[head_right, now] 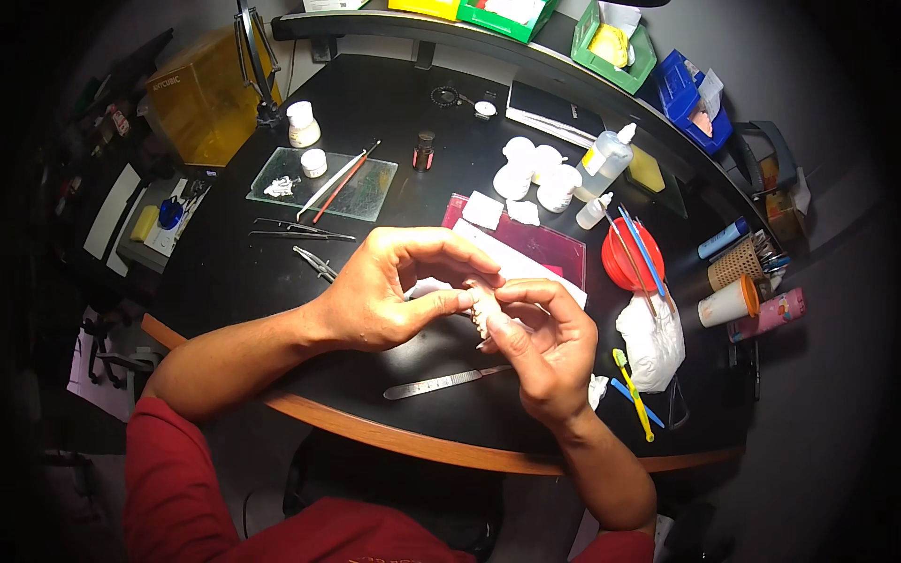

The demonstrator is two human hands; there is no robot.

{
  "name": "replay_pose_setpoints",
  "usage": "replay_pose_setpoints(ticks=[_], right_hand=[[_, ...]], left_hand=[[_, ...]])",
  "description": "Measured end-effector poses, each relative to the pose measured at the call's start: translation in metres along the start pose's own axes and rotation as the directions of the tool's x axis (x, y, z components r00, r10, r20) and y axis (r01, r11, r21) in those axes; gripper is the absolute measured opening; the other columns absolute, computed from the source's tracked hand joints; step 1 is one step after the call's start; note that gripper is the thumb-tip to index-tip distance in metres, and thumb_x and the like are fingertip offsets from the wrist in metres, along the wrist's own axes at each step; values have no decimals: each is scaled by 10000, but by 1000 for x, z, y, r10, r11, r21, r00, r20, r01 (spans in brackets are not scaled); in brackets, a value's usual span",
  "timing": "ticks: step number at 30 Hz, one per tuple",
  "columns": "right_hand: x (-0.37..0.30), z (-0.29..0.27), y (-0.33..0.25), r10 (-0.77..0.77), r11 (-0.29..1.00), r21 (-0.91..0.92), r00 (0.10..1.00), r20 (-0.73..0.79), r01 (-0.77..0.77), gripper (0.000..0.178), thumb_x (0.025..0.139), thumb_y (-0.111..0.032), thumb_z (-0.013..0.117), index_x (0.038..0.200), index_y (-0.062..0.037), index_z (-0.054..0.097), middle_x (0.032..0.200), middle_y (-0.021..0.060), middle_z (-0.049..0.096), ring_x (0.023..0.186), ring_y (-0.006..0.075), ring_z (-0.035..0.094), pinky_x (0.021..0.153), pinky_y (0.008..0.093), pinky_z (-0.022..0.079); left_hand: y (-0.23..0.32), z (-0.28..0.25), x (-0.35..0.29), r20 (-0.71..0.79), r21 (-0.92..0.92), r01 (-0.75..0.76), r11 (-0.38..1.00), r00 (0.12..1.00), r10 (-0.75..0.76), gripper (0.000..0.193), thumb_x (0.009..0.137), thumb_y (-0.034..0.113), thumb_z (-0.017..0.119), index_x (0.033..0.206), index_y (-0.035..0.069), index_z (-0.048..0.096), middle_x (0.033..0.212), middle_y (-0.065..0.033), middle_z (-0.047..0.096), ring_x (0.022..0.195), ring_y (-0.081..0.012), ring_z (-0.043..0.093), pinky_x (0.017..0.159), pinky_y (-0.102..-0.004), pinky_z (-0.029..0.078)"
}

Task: Applying material and fine adjustments to a dental bridge using a brush and specialized dental tools.

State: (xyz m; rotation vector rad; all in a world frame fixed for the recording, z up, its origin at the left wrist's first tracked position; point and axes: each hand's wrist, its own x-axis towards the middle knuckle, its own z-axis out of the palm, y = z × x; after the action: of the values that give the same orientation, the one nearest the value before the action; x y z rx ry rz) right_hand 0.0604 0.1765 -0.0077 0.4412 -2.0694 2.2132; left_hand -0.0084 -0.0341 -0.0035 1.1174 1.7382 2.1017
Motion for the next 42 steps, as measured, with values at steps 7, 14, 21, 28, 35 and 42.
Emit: replay_pose_setpoints(ticks=[7, 14, 21, 28, 35, 42], right_hand=[[1, 3, 2, 50, 987, 154, 998, 41, -56, 348, 905, 50, 689, 1215, 50, 529, 1112, 162, 633, 945, 193, 695, 813, 298, 601], [1, 8, 2, 58, 992, 111, 998, 20, -59, 472, 875, 113, 702, 1293, 70, 487, 1136, 176, 632, 992, 238, 720, 887, 319, 611], [1, 11, 1, 43, 993, 112, 999, 31, -46, 467, 866, 122, 711, 1277, 90, 491, 1187, 181, 603, 1037, 264, 718, 920, 330, 613], [-1, 10, 2, 46, 997, 65, 998, 45, -48, 460, 859, 117, 725, 1263, 92, 506, 1183, 195, 613, 1027, 257, 720, 920, 325, 615], [-1, 12, 1, 31, 998, 48, 999, 35, -33, 457, 861, 105, 731, 1263, 87, 513, 1126, 198, 659, 1020, 244, 721, 891, 300, 621], [-3, 14, 1, 14, 1000, -22, 1000, 20, -13, 438, 866, 96, 733, 1254, 78, 530, 1097, 185, 674, 986, 221, 726, 873, 283, 623]], left_hand=[[2, -1, 1, -10, -133, 118, 984, 993, -120, 342, 901, 2, 736, 1221, -39, 623, 1101, -120, 701, 998, -161, 698, 926, -317, 568], [4, -9, 2, -3, -44, 213, 976, 977, -214, 129, 875, 76, 796, 938, -12, 725, 920, -76, 740, 880, -112, 688, 810, -271, 554], [-2, -11, 1, 12, -49, 157, 986, 988, -156, 141, 872, 63, 785, 979, -16, 740, 944, -93, 748, 898, -125, 693, 853, -289, 547], [1, -11, 2, 32, -7, 203, 979, 979, -203, 159, 868, 96, 799, 966, -15, 740, 933, -85, 748, 885, -126, 690, 854, -291, 541], [5, -8, 1, 8, -12, 209, 978, 978, -209, 156, 868, 103, 802, 950, -9, 732, 911, -76, 742, 869, -119, 688, 826, -282, 542], [4, -9, 2, 31, 7, 218, 976, 976, -218, 156, 872, 107, 799, 957, -5, 734, 907, -78, 743, 863, -124, 695, 826, -288, 549]])
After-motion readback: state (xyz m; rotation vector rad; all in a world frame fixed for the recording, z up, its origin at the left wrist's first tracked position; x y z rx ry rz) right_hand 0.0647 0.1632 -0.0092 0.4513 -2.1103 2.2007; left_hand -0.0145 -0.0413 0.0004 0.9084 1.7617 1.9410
